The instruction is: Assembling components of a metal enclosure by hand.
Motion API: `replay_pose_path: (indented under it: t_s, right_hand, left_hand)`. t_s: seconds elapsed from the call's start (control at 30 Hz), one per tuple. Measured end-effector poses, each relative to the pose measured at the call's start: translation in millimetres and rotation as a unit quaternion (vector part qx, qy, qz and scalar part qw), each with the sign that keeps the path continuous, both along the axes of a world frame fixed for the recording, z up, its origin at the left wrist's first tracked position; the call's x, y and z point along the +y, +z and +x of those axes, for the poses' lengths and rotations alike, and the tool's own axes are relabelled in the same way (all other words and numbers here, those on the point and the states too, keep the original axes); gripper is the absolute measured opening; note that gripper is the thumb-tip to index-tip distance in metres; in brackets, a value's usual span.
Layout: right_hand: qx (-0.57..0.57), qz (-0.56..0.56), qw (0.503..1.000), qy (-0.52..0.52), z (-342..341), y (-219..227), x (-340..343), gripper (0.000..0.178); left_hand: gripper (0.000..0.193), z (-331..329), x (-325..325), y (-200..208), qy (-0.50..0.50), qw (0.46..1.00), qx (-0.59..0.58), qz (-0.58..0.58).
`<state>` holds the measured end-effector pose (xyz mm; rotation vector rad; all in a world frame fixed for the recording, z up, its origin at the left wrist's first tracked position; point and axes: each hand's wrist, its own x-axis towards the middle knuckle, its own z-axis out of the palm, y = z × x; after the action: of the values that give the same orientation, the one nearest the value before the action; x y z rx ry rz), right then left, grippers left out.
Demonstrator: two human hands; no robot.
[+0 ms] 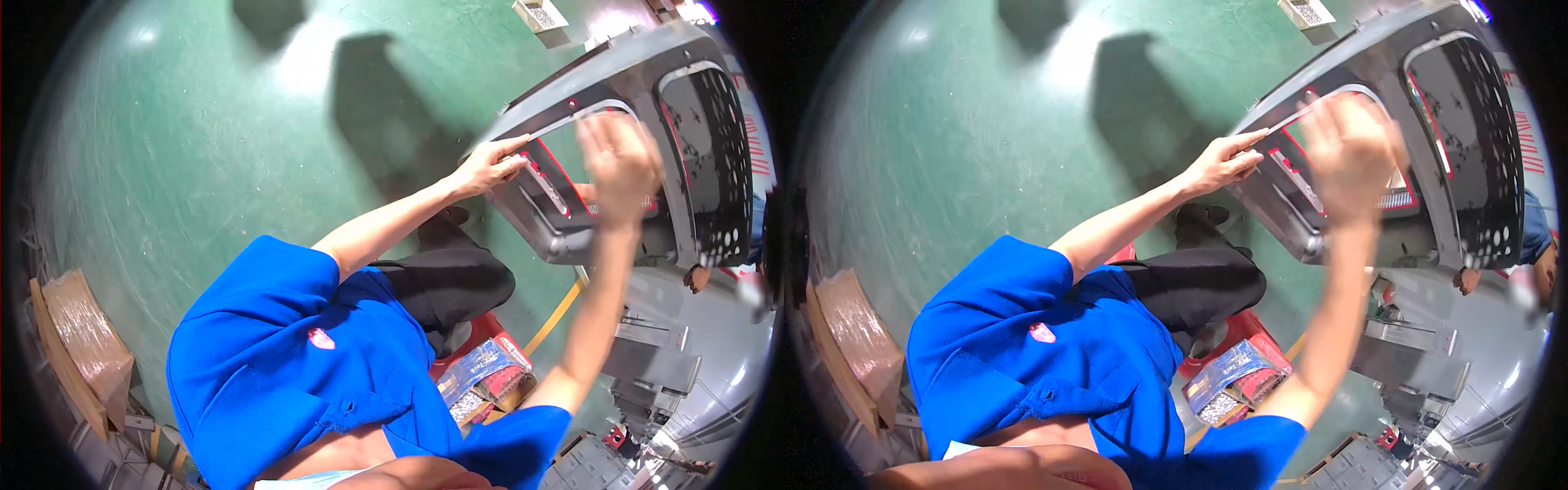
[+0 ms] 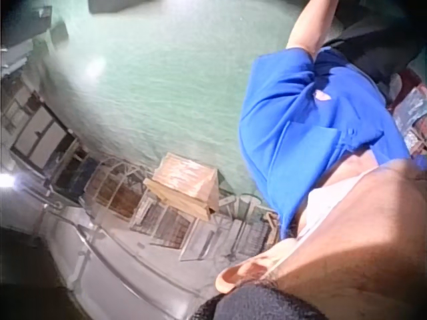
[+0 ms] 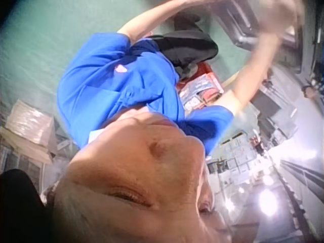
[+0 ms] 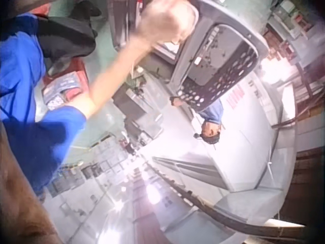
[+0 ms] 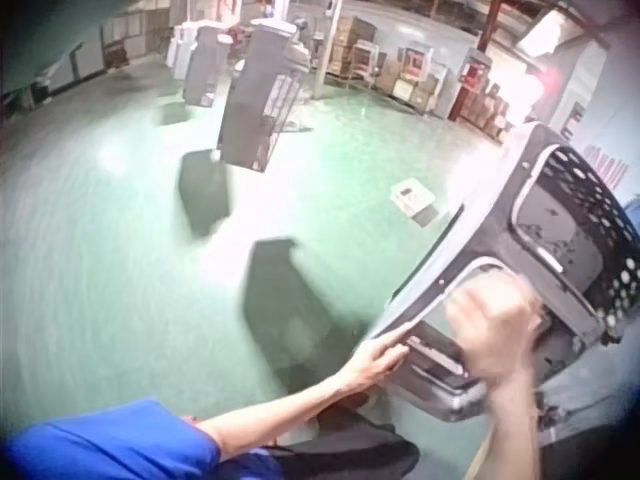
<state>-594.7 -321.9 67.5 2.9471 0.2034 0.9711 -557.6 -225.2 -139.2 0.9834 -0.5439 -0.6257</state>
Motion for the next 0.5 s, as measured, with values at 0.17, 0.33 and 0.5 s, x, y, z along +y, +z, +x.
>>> replay_pose_path:
  t_s: [0.17,0.33,0.5]
  right_hand:
    - [0.192,0.130,0.964,-0.134,-27,-114,6,0.022]
    - [0.186,0.402,0.893,-0.082,-21,-124,-10,0.015]
    - [0.051,0.449,0.892,-0.029,-24,-98,-16,0.008]
  left_hand:
    - [0.056,3,-8,-13,0.050,0.982,-0.179,0.045]
    - [0.058,12,2,-13,0.026,0.974,-0.202,0.102]
    - [0.058,8,6,-3,0.057,0.956,-0.265,0.115]
